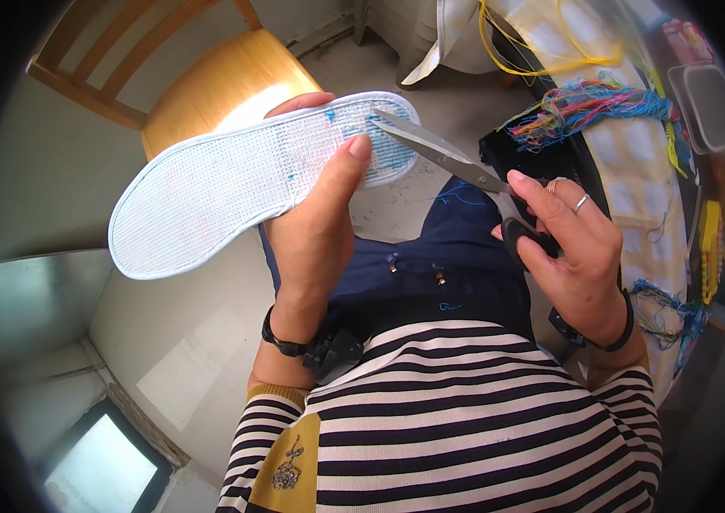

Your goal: The person trims the edges of a colorful patterned shoe insole using a pair of scissors, handling the insole by its edges and turning it over to cut from the other side.

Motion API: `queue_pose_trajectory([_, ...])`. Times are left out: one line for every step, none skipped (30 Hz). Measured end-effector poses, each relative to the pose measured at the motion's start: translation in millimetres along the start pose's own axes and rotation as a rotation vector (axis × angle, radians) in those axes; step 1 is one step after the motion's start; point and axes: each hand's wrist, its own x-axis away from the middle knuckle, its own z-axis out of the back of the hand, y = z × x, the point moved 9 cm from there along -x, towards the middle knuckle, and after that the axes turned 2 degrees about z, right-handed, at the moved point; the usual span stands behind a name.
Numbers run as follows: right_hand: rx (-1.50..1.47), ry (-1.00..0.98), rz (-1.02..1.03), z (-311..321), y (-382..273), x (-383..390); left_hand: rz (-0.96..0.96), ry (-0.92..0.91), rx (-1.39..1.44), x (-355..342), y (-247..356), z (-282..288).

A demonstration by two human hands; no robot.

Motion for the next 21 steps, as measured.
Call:
queue_pose_trajectory([0.031, -0.003, 0.011, 0, -1, 0, -0.001, 0.000, 0.000, -1, 0, 0])
queue_pose_trajectory([0.032, -0.002, 0.012, 0, -1, 0, 0.016, -0.007, 0.024, -1, -1, 0])
queue_pose_trajectory([0.056, 0.009, 0.038, 1, -3, 0, 0.034, -0.014, 0.048, -2, -2, -1])
queue_pose_trajectory([0.080, 0.020, 0.063, 2, -6, 0, 0.032, -0.014, 0.049, -2, -2, -1])
queue_pose_trajectory([0.080, 0.020, 0.064, 2, -6, 0, 0.017, -0.011, 0.027, -1, -2, -1])
queue_pose_trajectory([0.122, 0.021, 0.088, 2, -10, 1, 0.001, -0.008, 0.005, -1, -1, 0])
queue_pose_trajectory([0.165, 0.021, 0.112, 2, -13, 1, 0.001, -0.009, 0.005, -1, -3, 1])
queue_pose_trajectory([0.165, 0.021, 0.113, 2, -14, 1, -0.056, 0.002, -0.065, -1, 1, 2])
queue_pose_trajectory([0.187, 0.013, 0.128, 1, -16, 2, -0.113, 0.012, -0.135, -1, 5, 3])
queue_pose_trajectory([0.208, 0.005, 0.144, 0, -18, 2, -0.114, 0.012, -0.135, 0, 5, 4])
queue_pose_trajectory([0.209, 0.006, 0.144, 0, -19, 2, -0.147, 0.029, -0.213, 1, 8, 5])
queue_pose_trajectory([0.198, 0.021, 0.155, -1, -20, 2, -0.181, 0.046, -0.292, 2, 11, 5])
queue_pose_trajectory([0.187, 0.036, 0.166, -2, -21, 2, -0.182, 0.045, -0.291, 3, 12, 3])
queue_pose_trajectory([0.186, 0.037, 0.168, -5, -22, 3, -0.215, 0.066, -0.337, 6, 16, 1])
queue_pose_trajectory([0.181, 0.047, 0.154, -7, -22, 3, -0.249, 0.088, -0.382, 8, 20, 0])
queue_pose_trajectory([0.176, 0.056, 0.141, -10, -21, 3, -0.251, 0.088, -0.384, 8, 20, 1])
queue_pose_trajectory([0.185, 0.072, 0.133, -13, -20, 4, -0.279, 0.096, -0.442, 9, 20, 1])
queue_pose_trajectory([0.187, 0.075, 0.132, -17, -21, 4, -0.308, 0.104, -0.500, 9, 21, 1])
queue_pose_trajectory([0.178, 0.107, 0.138, -18, -22, 5, -0.309, 0.101, -0.499, 9, 20, 2])
queue_pose_trajectory([0.163, 0.139, 0.147, -20, -24, 5, -0.278, 0.111, -0.401, 7, 18, 6])
queue_pose_trajectory([0.157, 0.152, 0.149, -24, -26, 5, -0.247, 0.120, -0.303, 6, 16, 9])
